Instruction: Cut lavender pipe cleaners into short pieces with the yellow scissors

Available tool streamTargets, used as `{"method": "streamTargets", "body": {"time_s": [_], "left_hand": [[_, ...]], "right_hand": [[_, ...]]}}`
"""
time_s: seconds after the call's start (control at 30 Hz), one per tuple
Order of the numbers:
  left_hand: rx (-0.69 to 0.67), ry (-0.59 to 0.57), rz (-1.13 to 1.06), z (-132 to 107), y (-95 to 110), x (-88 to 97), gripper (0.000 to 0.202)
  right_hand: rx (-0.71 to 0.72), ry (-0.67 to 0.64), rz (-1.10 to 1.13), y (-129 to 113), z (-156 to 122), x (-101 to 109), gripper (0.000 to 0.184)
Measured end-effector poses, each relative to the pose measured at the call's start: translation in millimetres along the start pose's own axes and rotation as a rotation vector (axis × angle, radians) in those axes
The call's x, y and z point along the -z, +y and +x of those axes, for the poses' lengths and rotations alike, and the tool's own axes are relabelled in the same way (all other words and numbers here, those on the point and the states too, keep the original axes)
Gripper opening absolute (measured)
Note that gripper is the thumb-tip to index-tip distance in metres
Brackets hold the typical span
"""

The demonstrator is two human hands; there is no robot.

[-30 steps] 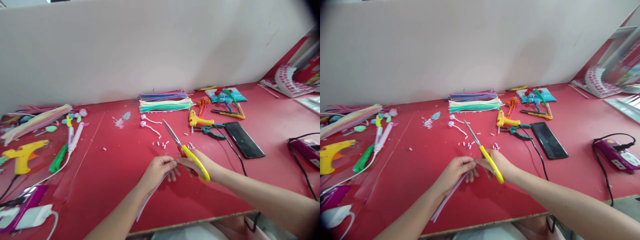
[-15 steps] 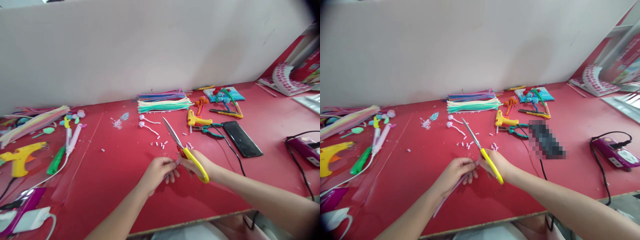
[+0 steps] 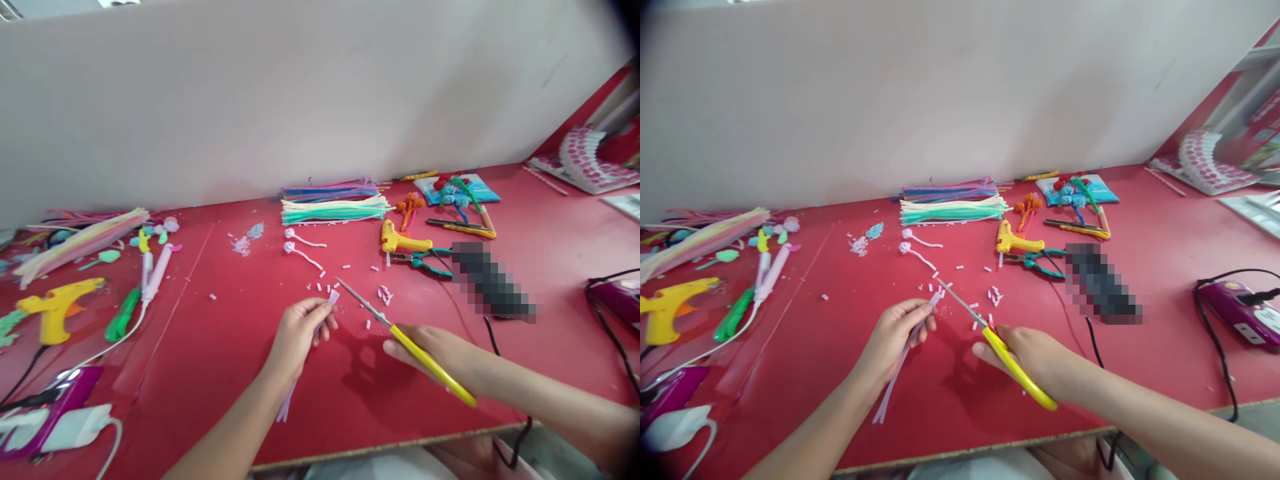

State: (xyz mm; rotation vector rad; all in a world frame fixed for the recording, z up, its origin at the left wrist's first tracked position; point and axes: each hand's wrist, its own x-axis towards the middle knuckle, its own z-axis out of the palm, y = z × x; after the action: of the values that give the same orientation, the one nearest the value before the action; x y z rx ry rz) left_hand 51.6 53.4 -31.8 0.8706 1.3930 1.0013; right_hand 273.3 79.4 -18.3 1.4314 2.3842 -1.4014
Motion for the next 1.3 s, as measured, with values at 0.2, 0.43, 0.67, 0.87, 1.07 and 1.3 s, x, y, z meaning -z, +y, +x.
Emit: {"method": "streamTargets", "body": {"time_s": [0.2, 0.43, 0.67, 0.87, 1.07, 1.3], "left_hand": [[-0.031, -0.027, 0.032, 1.4, 1.8, -6.3, 0.022], [-0.027, -0.042, 0.071, -0.3, 4.8, -6.0, 0.022], [-0.028, -0.062, 0.086, 0.4, 6.0, -5.2, 0.022], [0.001, -0.054, 0.039, 2.1, 0.3, -5.0, 0.024], [0.047, -0.052, -0.034, 11.2, -13.7, -6.3, 0.024], [0.105, -0.064, -0.095, 16.8, -21.3, -7.1, 0.019]], "right_hand": [[0.025, -0.046, -0.046, 1.7, -5.8, -9.5, 0.036], [-0.025, -0.068, -0.023, -10.5, -5.3, -4.8, 0.039], [0.005, -0.069, 0.030, -5.3, -5.1, -6.6, 0.036], [-0.027, -0.087, 0.118, -1.2, -5.3, -10.8, 0.036], [-0.142, -0.130, 0.246, -4.8, 0.1, -16.4, 0.042], [-0.219, -0.314, 0.312, -27.1, 5.4, -4.6, 0.043]]}}
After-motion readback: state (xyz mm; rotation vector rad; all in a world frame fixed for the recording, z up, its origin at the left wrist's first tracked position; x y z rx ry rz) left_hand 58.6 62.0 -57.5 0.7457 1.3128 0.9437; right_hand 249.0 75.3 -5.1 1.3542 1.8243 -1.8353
